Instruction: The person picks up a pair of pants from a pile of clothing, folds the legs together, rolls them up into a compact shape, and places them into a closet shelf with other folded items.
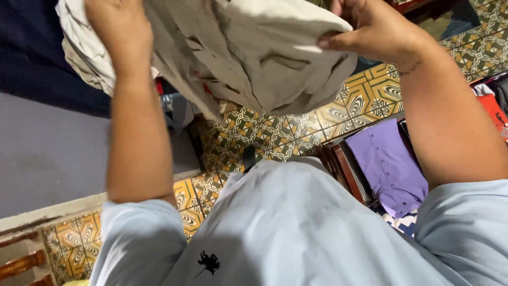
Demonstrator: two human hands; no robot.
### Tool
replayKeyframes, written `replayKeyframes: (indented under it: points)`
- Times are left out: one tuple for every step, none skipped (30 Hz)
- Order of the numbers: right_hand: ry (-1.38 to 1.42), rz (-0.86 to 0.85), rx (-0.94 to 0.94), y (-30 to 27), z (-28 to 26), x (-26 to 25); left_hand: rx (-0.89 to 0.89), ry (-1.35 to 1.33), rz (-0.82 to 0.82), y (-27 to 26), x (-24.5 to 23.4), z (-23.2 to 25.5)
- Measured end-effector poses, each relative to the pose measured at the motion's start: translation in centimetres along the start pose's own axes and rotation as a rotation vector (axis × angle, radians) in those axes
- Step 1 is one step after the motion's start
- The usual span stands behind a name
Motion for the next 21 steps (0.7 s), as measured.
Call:
replayKeyframes:
  points:
    - [0.003,-0.005,0.003,0.1,0.0,0.7,-0.043,0.067,0.069,-0.3,0.0,-1.0]
    - [-0.088,0.051,-0.058,0.1,-0.4,1.0,-0.042,0.065,0.069,-0.6,0.0,-1.3]
    - [-0.179,0.107,-0.119,0.0,-1.0,1.2,0.049,0.014,0.07,-1.3,-0.1,-0.7]
    - [-0.18,0.112,-0.118,-0.4,-1.4,1.1,0.14,-0.04,0.068,-2.2,-0.1,0.2]
    - [-0.413,0.061,-0.03,-1.0,-1.2,1.0,0.231,-0.094,0.064,-3.1,-0.2,1.2]
    - [-0.642,0.003,0.064,-1.5,-0.7,0.9,0.318,-0.145,0.058,-4.0,-0.5,2.2]
    - [-0.642,0.003,0.069,-1.9,-0.7,0.8,0.404,-0.195,0.05,-4.3,-0.7,3.2]
    - [-0.665,-0.046,0.243,-2.6,0.4,0.6,0.4,-0.191,0.05,-3.7,-1.3,3.6]
    - [-0.685,-0.095,0.418,-3.4,1.5,0.2,0.535,0.018,-0.016,-3.0,-1.7,4.4]
    - [-0.683,-0.104,0.415,-4.2,1.8,0.0,0.666,0.233,-0.084,-2.8,-1.8,5.1]
    - [-0.473,-0.103,0.35,-5.4,1.8,0.1,0.663,0.241,-0.084,-2.8,-2.2,5.7]
    - [-0.266,-0.09,0.281,-6.1,1.9,0.1,0.603,0.204,-0.046,-2.6,-2.6,6.2]
    - [-0.266,-0.088,0.276,-6.2,2.7,0.4,0.543,0.167,-0.008,-2.5,-3.0,6.8]
    - [-0.488,-0.121,0.338,-6.8,4.5,1.0,0.545,0.163,-0.016,-3.0,-3.6,7.7]
    - [-0.709,-0.153,0.4,-7.2,6.2,1.2,0.583,0.122,-0.03,-3.8,-4.5,8.9]
    - [-0.708,-0.151,0.41,-7.7,7.5,1.2,0.613,0.079,-0.044,-4.5,-5.0,9.9]
    - [-0.498,-0.124,0.367,-8.1,8.4,1.7,0.608,0.073,-0.05,-4.3,-5.5,10.4]
    - [-0.292,-0.096,0.311,-8.2,8.9,1.6,0.684,0.17,-0.084,-3.8,-5.9,10.9]
    - [-0.295,-0.096,0.312,-8.7,9.2,0.8,0.761,0.268,-0.116,-3.5,-6.1,11.3]
    - [-0.175,-0.027,0.31,-9.3,8.9,0.4,0.758,0.273,-0.12,-3.4,-6.8,11.5]
    - [-0.054,0.043,0.308,-9.7,8.2,0.4,0.578,0.52,-0.115,-2.7,-7.2,10.6]
Point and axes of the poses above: each hand's wrist, its own y-axis towards the middle knuckle, its own x-axis out of the palm, z = x × y, the point moved 5 cm from there along y, towards the middle knuckle, and after that the axes turned 10 degrees about z, right-handed, at the moved point
